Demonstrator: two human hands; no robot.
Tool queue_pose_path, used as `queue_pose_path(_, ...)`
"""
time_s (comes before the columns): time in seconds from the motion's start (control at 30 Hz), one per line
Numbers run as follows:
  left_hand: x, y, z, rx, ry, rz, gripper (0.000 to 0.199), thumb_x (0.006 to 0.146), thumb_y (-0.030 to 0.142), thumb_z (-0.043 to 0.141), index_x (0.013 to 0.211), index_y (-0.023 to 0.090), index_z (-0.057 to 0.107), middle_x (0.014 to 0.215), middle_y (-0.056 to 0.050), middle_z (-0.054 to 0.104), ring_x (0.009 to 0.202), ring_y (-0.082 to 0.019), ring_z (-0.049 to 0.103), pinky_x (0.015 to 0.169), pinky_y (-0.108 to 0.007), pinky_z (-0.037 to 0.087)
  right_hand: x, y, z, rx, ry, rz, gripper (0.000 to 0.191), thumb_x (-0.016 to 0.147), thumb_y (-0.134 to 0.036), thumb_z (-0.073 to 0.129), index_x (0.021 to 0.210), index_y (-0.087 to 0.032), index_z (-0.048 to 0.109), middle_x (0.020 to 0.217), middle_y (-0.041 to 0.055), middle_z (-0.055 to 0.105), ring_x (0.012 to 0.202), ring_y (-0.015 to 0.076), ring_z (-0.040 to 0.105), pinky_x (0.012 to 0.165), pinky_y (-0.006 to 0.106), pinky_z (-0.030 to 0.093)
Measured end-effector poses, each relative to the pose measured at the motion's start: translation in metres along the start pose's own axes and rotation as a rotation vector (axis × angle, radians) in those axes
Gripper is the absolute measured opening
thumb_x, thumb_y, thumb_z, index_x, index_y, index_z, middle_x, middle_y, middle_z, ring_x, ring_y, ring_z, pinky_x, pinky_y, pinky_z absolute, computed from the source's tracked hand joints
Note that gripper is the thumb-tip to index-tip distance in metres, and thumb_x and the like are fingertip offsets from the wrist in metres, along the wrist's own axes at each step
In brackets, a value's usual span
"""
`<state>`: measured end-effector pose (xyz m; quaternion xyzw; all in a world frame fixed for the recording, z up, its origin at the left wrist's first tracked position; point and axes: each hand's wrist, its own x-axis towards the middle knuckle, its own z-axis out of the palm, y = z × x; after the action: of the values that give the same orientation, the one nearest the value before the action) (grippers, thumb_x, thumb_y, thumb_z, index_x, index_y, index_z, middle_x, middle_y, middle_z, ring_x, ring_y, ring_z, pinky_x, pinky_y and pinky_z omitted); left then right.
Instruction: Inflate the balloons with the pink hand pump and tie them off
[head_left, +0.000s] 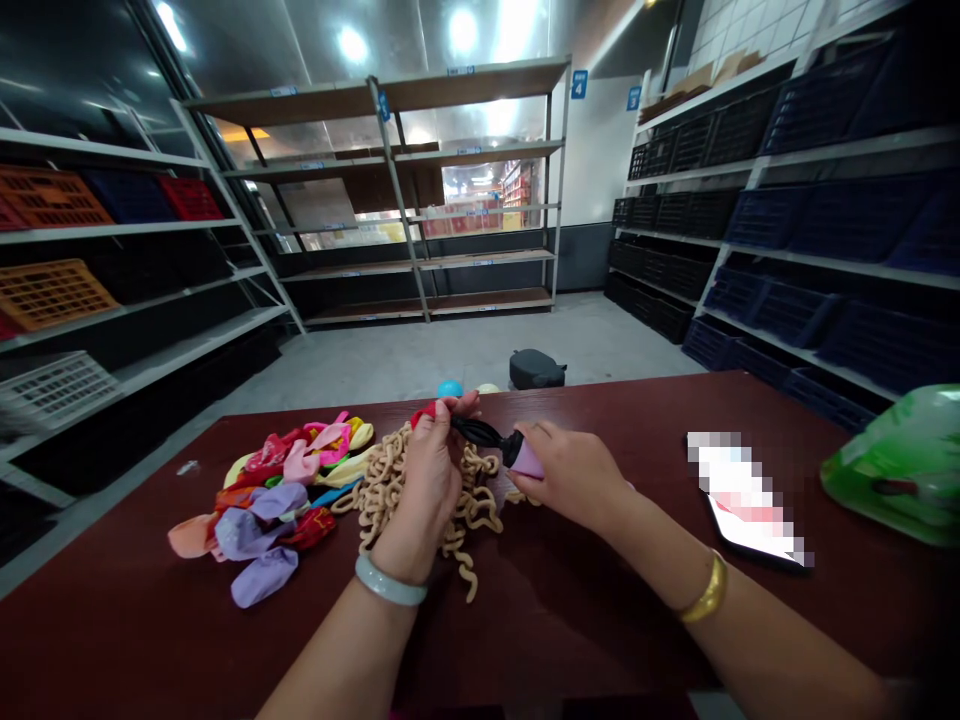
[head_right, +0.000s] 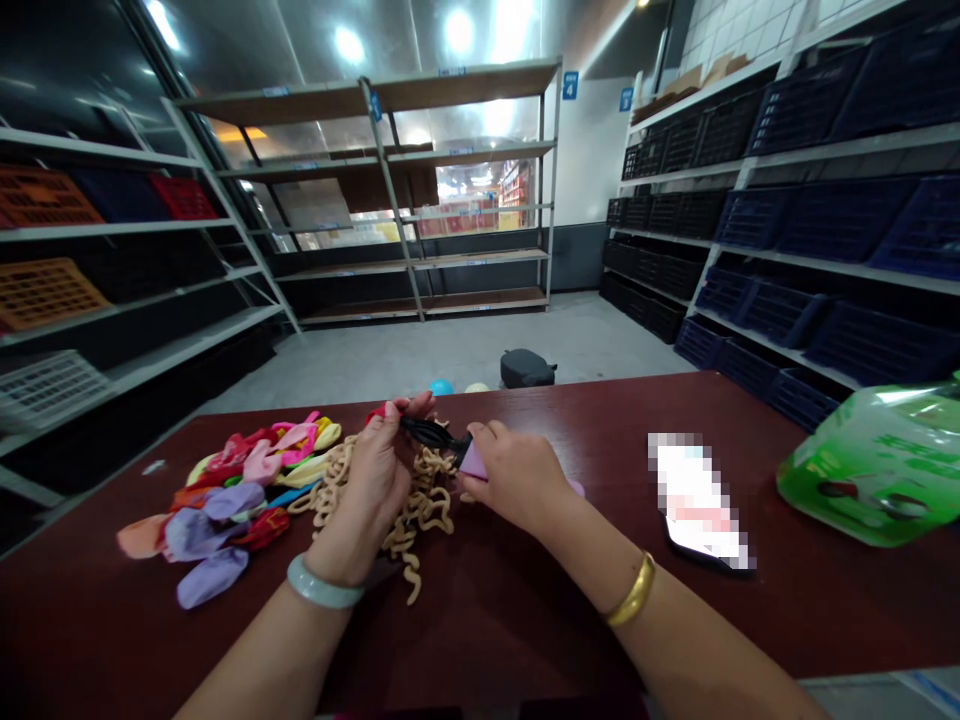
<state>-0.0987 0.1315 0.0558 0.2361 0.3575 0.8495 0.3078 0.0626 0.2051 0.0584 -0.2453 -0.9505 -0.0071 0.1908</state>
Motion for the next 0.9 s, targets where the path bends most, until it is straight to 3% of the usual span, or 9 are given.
queue_pose_path(0.27, -0.009, -0.001, 0.005, -0.089, -0.046, -0.051, 0.015, 0.082, 0.029, 0.067, 0.087, 0.016, 0.064, 0.105, -0.01, 0.071, 0.108, -0.022, 0.063, 0.096, -0.036, 0.044, 0.002, 0.005, 0.003, 0.02, 0.038, -0.015, 0.055, 0.086, -0.049, 0.052, 0.131, -0.018, 0.045, 0.115, 0.0123, 0.062, 0.091, 0.0251, 0.063, 0.067, 0.032, 0.045)
queue_pose_path(0.57, -0.008, 0.003, 0.006, -0.11, -0.042, 0.018, 0.012, 0.081, 0.026, 0.068, 0.089, 0.017, 0.07, 0.109, -0.008, 0.069, 0.112, -0.02, 0.059, 0.101, -0.033, 0.041, 0.001, 0.005, 0.004, 0.035, 0.102, -0.038, 0.054, 0.086, -0.049, 0.053, 0.129, -0.018, 0.046, 0.114, 0.0107, 0.063, 0.092, 0.0243, 0.063, 0.068, 0.032, 0.045)
queue_pose_path(0.9, -0.02, -0.006, 0.012, -0.029, -0.054, -0.14, 0.021, 0.08, 0.027, 0.069, 0.098, 0.016, 0.069, 0.114, -0.011, 0.068, 0.117, -0.024, 0.056, 0.097, -0.037, 0.044, 0.002, 0.015, 0.009, 0.042, 0.115, -0.076, 0.055, 0.087, -0.047, 0.054, 0.131, -0.016, 0.044, 0.117, 0.013, 0.062, 0.094, 0.0247, 0.062, 0.07, 0.033, 0.045)
